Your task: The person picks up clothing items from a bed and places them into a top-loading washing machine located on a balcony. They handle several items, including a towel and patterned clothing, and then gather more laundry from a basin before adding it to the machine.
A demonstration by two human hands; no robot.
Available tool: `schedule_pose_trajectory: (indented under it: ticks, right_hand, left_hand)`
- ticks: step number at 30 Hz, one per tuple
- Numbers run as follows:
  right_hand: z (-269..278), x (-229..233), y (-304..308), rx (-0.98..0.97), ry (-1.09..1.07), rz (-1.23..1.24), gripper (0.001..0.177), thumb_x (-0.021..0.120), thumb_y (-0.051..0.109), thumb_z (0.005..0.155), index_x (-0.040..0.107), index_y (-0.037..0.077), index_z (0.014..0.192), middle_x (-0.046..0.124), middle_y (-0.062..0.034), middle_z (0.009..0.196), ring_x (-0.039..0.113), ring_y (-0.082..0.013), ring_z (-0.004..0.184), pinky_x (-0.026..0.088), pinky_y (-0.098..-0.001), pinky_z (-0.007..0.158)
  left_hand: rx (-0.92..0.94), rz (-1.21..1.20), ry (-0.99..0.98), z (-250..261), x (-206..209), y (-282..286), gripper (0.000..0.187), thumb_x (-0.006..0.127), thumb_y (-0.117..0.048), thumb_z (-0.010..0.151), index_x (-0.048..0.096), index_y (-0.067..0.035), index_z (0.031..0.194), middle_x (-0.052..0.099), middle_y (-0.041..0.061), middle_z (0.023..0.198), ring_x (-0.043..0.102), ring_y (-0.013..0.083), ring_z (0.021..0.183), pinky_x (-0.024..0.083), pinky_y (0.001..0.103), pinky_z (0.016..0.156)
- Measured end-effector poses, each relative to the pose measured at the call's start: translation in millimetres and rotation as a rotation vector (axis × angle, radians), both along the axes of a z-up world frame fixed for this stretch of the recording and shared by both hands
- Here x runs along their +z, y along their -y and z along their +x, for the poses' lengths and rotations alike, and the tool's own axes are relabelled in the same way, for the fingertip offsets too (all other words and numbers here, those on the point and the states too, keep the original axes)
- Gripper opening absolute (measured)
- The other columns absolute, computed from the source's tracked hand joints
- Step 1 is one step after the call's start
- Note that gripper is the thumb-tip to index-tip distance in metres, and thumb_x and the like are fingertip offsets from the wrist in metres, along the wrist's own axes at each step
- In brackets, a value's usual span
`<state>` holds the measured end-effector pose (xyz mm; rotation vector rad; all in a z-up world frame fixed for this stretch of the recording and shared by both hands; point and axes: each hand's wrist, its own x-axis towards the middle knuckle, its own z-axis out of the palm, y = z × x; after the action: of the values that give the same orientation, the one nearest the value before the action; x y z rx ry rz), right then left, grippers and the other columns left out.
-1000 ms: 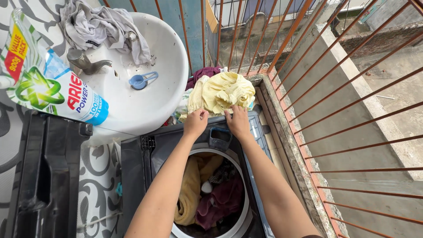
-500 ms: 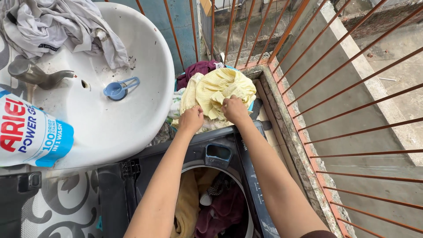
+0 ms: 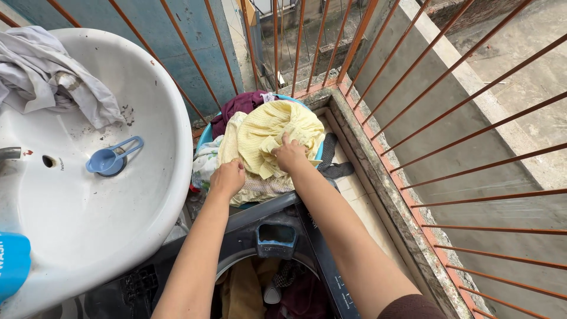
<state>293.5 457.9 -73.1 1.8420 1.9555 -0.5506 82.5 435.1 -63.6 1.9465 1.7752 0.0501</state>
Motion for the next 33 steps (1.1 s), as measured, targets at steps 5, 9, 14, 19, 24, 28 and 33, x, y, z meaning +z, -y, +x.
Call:
schedule_pose_trajectory:
  ticks: [5,9,14,19,24,28,33]
  right_hand:
    - [-4,1,-7,0.018,-0.015,-0.112,0.06,0.068,0.022,0.093,0.05,0.036,0.149,0.014,-0.0249,0.167,0.04,-0.0465,0.14,0.054,-0.0644,0.095]
    - [-4,-1,-4,0.072,0.019,-0.194,0.059,0.078,0.024,0.089,0.059,0.019,0.144,0.022,-0.0197,0.167,0.036,-0.0418,0.145,0.051,-0.0647,0.097]
    - [-3,-4,-7,0.035,0.01,-0.216,0.051,0.075,0.018,0.086,0.065,0.014,0.136,0.05,-0.0093,0.152,0.044,-0.0328,0.142,0.052,-0.0616,0.1]
    - [13,-67,-20,0.08,-0.185,0.218,0.031,0.07,0.013,0.086,0.066,0.003,0.116,0.071,-0.0142,0.115,0.067,-0.0315,0.112,0.056,-0.0409,0.096]
    - [27,-82,-19,-0.154,-0.327,0.356,0.028,0.068,0.01,0.089,0.061,-0.001,0.113,0.073,-0.0201,0.1,0.071,-0.0359,0.099,0.058,-0.0437,0.086]
    - [27,-58,-5,-0.164,-0.354,0.331,0.024,0.074,0.016,0.083,0.07,-0.001,0.1,0.071,-0.0204,0.103,0.069,-0.0358,0.103,0.055,-0.0435,0.09]
    - [21,-12,20,-0.363,-0.553,0.523,0.033,0.079,0.031,0.088,0.077,0.0,0.1,0.068,-0.0244,0.104,0.066,-0.0381,0.098,0.053,-0.0447,0.089]
  left_hand:
    - [0.056,-0.066,-0.034,-4,3,-5,0.02,0.062,-0.022,0.092,0.072,-0.017,0.108,0.077,0.014,0.099,0.073,0.0338,0.097,0.057,0.047,0.085]
    - [0.073,-0.085,-0.026,-5,1,-6,0.019,0.063,-0.023,0.091,0.072,-0.018,0.107,0.077,0.014,0.098,0.074,0.0329,0.097,0.057,0.046,0.085]
    - [0.083,-0.105,-0.026,-7,-2,-7,0.017,0.063,-0.024,0.091,0.073,-0.018,0.104,0.078,0.011,0.1,0.074,0.0312,0.099,0.057,0.045,0.087]
    - [0.093,-0.119,-0.021,-8,2,-5,0.017,0.062,-0.023,0.092,0.072,-0.019,0.105,0.078,0.011,0.1,0.074,0.0312,0.098,0.057,0.045,0.086]
    - [0.068,-0.05,0.024,-10,12,0,0.017,0.062,-0.022,0.092,0.073,-0.017,0.105,0.078,0.009,0.099,0.075,0.0298,0.094,0.058,0.044,0.083]
    - [0.11,0.013,0.137,-12,26,12,0.018,0.062,-0.024,0.093,0.074,-0.016,0.103,0.08,0.006,0.095,0.075,0.0279,0.09,0.059,0.043,0.081]
    - [0.109,0.094,0.152,-8,48,39,0.018,0.061,-0.025,0.094,0.073,-0.018,0.104,0.079,0.004,0.097,0.075,0.0274,0.089,0.059,0.043,0.078]
